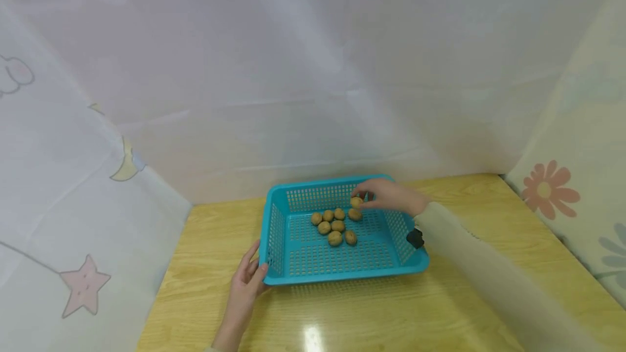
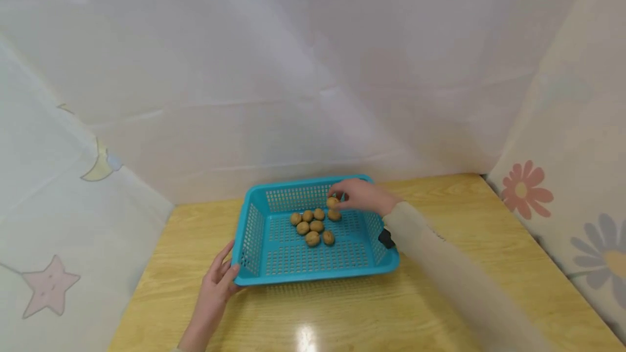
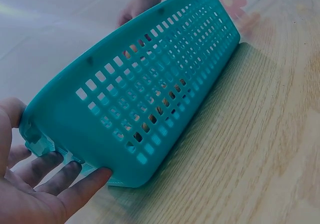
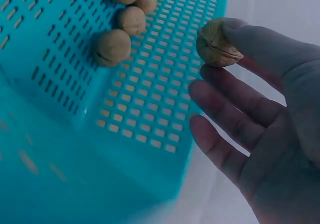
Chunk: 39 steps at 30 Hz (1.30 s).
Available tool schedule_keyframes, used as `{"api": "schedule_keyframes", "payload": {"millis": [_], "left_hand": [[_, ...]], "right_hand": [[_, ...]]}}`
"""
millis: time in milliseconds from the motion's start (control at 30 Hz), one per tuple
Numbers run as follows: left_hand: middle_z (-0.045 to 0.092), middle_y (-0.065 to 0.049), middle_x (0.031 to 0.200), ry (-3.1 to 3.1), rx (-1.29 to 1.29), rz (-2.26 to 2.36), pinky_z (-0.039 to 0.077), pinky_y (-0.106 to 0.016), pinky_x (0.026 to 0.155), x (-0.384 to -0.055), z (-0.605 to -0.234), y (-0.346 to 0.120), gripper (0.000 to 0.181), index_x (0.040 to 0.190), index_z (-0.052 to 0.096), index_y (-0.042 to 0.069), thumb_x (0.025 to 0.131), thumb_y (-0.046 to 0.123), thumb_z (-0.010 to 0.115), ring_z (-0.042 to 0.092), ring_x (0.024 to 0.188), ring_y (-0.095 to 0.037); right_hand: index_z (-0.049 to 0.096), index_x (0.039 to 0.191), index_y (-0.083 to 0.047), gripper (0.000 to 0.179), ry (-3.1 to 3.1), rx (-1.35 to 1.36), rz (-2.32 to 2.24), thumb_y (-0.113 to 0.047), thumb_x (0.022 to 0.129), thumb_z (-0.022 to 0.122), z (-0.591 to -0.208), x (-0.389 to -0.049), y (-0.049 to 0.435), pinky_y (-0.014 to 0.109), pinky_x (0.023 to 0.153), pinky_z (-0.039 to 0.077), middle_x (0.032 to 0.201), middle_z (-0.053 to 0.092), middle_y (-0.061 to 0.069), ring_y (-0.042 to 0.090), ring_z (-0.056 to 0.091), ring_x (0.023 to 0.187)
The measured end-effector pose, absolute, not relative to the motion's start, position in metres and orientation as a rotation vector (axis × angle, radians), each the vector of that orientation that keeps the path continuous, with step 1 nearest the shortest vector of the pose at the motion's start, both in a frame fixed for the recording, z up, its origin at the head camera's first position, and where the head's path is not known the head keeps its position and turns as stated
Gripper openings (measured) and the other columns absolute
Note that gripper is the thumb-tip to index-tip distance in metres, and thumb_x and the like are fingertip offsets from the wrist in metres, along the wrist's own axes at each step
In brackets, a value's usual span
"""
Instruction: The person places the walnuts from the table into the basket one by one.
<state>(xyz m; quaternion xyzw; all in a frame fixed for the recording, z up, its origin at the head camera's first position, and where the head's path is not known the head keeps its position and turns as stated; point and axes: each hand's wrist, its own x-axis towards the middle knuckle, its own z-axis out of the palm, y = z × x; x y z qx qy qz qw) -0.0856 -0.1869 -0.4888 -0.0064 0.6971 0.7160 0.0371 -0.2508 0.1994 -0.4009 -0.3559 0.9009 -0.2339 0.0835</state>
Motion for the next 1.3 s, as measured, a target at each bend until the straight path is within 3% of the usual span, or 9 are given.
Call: {"api": "schedule_keyframes", "payload": {"millis": [267, 700, 933, 1300], "left_hand": [[0.048, -0.031, 0.152, 2.113, -0.03, 2.232, 0.061, -0.042, 0.094, -0.086, -0.492, -0.189, 0.063, 0.165, 0.03, 0.014, 0.108, 0.019, 0.058, 0.058, 0.13, -0.045], [0.047, -0.03, 0.154, 2.141, -0.047, 2.207, 0.061, -0.042, 0.091, -0.086, -0.493, -0.195, 0.064, 0.165, 0.03, 0.014, 0.108, 0.021, 0.059, 0.059, 0.129, -0.045], [0.048, -0.03, 0.153, 2.142, -0.03, 2.207, 0.061, -0.043, 0.093, -0.088, -0.491, -0.196, 0.064, 0.165, 0.03, 0.014, 0.108, 0.021, 0.059, 0.06, 0.128, -0.044], [0.05, -0.03, 0.151, 2.176, -0.029, 2.188, 0.062, -0.041, 0.09, -0.088, -0.489, -0.196, 0.063, 0.164, 0.03, 0.013, 0.109, 0.023, 0.058, 0.062, 0.125, -0.044]], "right_hand": [[0.07, 0.128, -0.009, 0.031, 2.547, -0.955, -0.594, -0.022, 0.1, 0.073, -0.426, -0.263, 0.177, 0.037, 0.082, 0.057, 0.11, 0.071, 0.002, 0.016, 0.065, 0.097], [0.069, 0.132, -0.01, 0.036, 2.51, -0.83, -0.507, -0.023, 0.099, 0.074, -0.442, -0.262, 0.159, 0.045, 0.092, 0.057, 0.12, 0.071, 0.008, 0.025, 0.066, 0.109], [0.07, 0.13, -0.006, 0.03, 2.579, -0.965, -0.639, -0.02, 0.103, 0.066, -0.417, -0.254, 0.185, 0.039, 0.08, 0.058, 0.11, 0.073, 0.005, 0.017, 0.067, 0.095], [0.069, 0.13, -0.008, 0.031, 2.633, -0.955, -0.827, -0.028, 0.107, 0.061, -0.388, -0.224, 0.243, 0.036, 0.08, 0.056, 0.116, 0.07, 0.001, 0.015, 0.064, 0.099]]}}
